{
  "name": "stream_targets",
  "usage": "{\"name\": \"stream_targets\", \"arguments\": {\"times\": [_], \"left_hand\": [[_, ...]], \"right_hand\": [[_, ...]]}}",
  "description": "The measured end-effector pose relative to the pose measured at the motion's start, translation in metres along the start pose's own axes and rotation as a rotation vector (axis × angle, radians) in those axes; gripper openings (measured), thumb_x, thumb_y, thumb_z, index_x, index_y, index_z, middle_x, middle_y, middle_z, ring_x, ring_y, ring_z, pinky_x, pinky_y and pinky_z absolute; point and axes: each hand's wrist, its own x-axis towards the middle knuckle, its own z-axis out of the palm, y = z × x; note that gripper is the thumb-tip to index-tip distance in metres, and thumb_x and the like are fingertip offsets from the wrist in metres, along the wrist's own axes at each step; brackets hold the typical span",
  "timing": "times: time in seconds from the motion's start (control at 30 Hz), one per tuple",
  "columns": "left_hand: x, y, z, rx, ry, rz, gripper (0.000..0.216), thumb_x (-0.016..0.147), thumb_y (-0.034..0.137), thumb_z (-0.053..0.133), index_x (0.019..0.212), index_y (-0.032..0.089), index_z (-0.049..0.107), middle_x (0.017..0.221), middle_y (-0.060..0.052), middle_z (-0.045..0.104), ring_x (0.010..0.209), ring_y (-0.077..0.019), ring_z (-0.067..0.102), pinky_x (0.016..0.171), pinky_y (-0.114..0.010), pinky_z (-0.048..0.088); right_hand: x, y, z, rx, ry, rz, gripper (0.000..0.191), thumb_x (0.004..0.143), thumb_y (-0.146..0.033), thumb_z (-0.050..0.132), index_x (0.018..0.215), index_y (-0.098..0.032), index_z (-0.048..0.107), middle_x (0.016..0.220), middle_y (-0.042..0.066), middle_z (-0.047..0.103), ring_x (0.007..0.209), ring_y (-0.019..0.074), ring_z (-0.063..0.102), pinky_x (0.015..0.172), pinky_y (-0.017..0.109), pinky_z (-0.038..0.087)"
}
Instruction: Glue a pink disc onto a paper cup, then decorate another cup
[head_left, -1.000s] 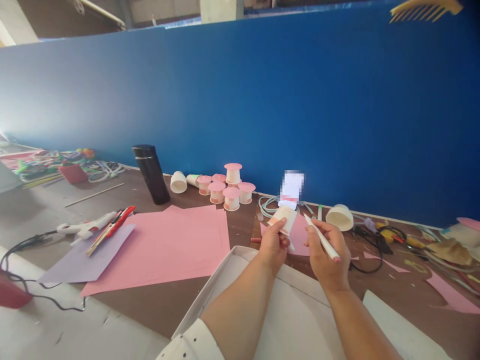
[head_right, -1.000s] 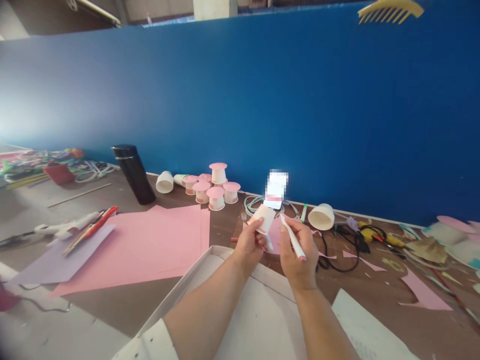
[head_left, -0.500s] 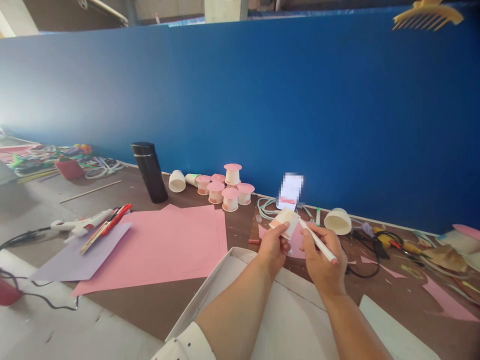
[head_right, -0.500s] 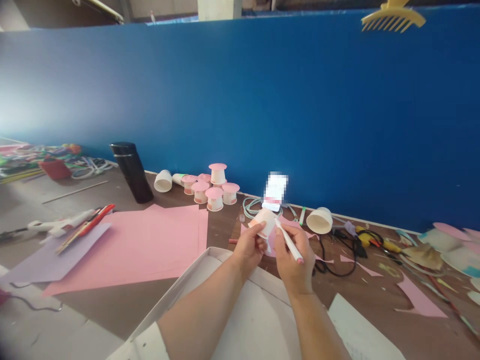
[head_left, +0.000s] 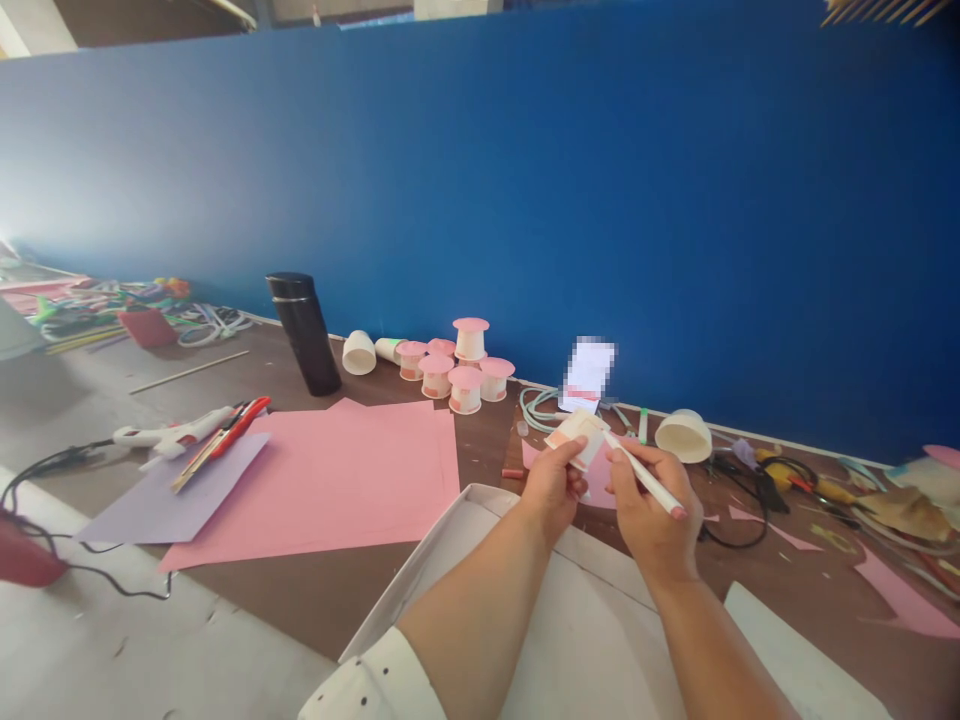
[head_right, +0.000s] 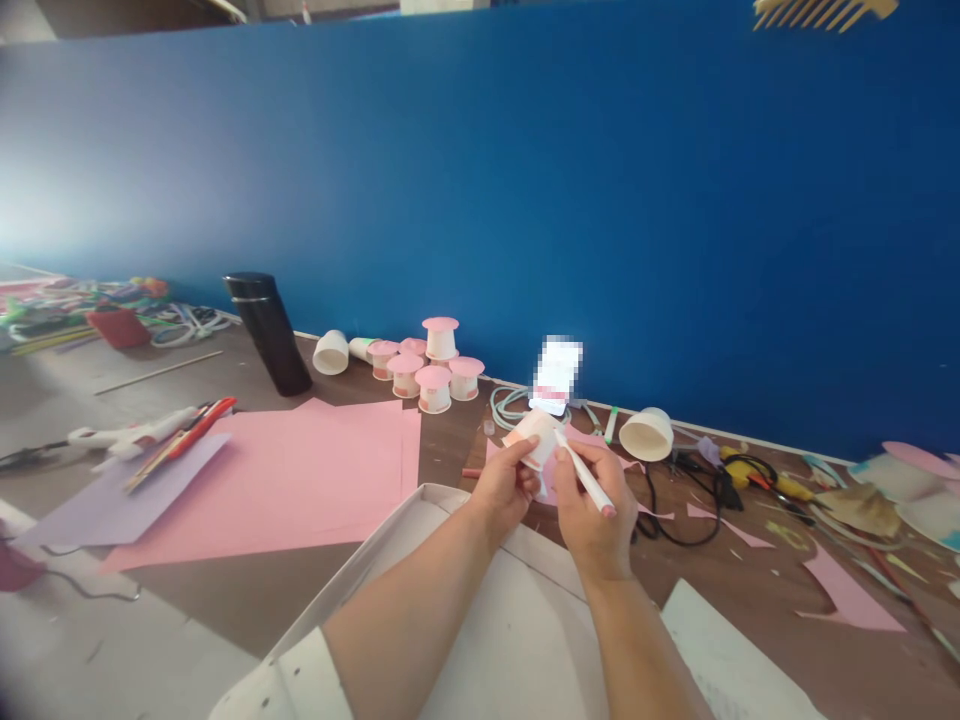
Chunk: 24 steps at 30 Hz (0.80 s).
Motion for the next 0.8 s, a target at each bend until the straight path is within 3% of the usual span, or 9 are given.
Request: {"name": "stream_targets", "arguments": {"times": [0.8], "left_hand": [[-0.0013, 0.0036, 0.0026, -0.019, 0.026, -0.042, 0.030, 0.058, 0.019, 0.077, 0.076, 0.015, 0.053, 0.052, 0.008, 0.038, 0.040, -0.0003, 0.025, 0.036, -0.012, 0.021]], "right_hand": [[0.0009, -0.0047, -0.0010, -0.030, 0.021, -0.007, 0.027, 0.081, -0.039, 0.059, 0.096, -0.018, 0.065, 0.089, 0.009, 0.070, 0.077, 0.0209, 0.066, 0.072, 0.033, 0.050]]}}
